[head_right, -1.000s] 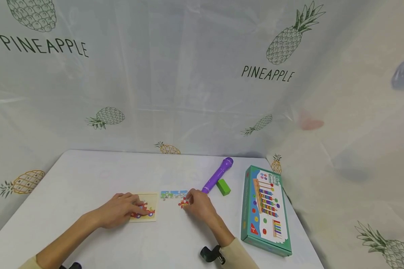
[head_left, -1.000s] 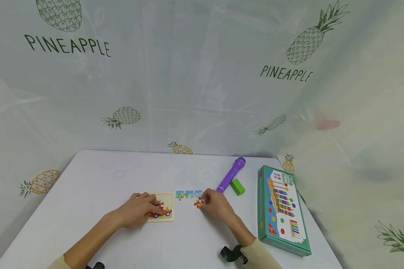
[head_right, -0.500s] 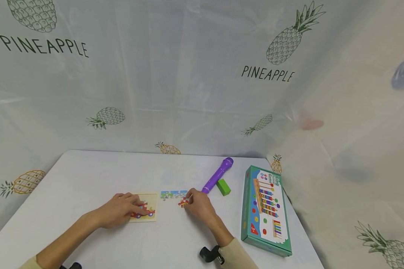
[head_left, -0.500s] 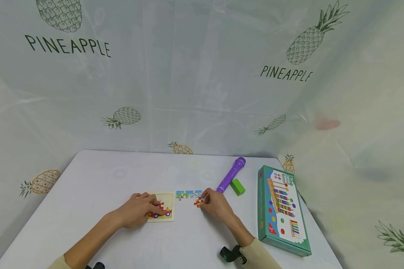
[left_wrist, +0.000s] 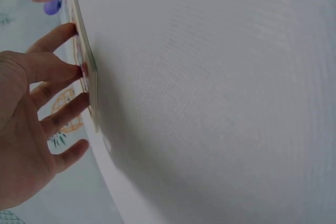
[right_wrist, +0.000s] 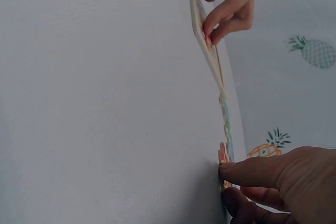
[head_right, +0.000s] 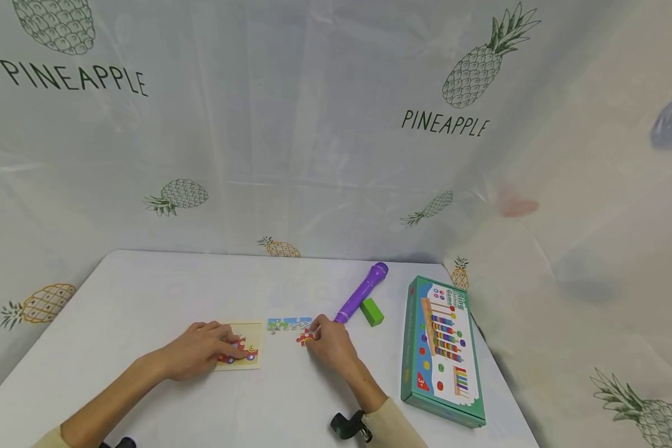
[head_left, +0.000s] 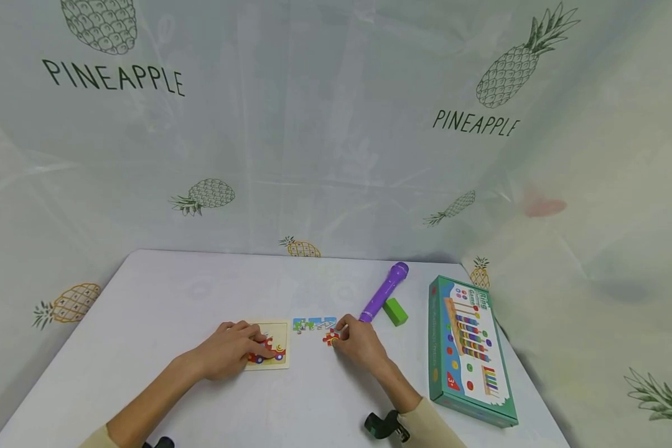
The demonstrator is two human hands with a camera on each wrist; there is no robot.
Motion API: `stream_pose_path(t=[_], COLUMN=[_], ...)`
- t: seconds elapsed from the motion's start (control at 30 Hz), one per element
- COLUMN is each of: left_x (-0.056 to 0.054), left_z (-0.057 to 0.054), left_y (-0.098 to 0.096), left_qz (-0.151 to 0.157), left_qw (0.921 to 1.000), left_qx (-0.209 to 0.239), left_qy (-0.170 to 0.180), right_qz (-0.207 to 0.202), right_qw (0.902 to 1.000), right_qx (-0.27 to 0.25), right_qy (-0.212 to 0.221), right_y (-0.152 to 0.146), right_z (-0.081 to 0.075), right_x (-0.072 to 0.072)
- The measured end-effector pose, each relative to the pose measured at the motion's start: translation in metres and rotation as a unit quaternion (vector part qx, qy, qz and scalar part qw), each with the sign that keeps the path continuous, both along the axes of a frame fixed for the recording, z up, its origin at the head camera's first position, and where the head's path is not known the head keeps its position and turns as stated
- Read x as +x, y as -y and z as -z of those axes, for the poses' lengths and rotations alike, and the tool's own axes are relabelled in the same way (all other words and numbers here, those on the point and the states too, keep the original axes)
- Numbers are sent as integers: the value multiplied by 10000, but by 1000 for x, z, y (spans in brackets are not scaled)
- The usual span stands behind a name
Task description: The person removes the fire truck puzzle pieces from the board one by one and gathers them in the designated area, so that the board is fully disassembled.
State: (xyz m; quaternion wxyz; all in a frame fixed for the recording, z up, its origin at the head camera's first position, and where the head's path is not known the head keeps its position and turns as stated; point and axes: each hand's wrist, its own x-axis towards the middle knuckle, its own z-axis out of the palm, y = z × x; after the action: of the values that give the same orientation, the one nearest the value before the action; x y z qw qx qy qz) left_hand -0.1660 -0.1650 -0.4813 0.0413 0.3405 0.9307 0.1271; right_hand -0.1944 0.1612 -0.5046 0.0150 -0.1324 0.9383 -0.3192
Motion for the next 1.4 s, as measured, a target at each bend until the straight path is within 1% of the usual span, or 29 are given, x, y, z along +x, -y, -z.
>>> stream_pose_path(t=[0.3,0.53,0.63,0.83,1.1,1.23,1.4], left_x=[0,0,0,0,1,2,4], left_z=[1,0,0,2,6,4,4], left_y=[0,0,0,0,2,4,5], left_qz=[23,22,-1,-12,-14,4,28], left_qw=[10000,10000,10000,10000,9999,10000,10000], left_qx=[14,35,42,77,26,-4,69], left_qy=[-54,-48,-25,-16,-115,-83,-18], right_qz=[49,10,21,11,69,-43,-189], right_qw=[9999,9999,9999,9998,9999,10000,9997], right_qx=[11,99,126,148,117,33,-57], right_qy=[135,37,76,145,81,58,169], right_y=[2,2,2,2,2,9,30], right_z=[0,0,0,-1,-6,-8,-10], right_x=[1,0,0,0,0,-2,-3])
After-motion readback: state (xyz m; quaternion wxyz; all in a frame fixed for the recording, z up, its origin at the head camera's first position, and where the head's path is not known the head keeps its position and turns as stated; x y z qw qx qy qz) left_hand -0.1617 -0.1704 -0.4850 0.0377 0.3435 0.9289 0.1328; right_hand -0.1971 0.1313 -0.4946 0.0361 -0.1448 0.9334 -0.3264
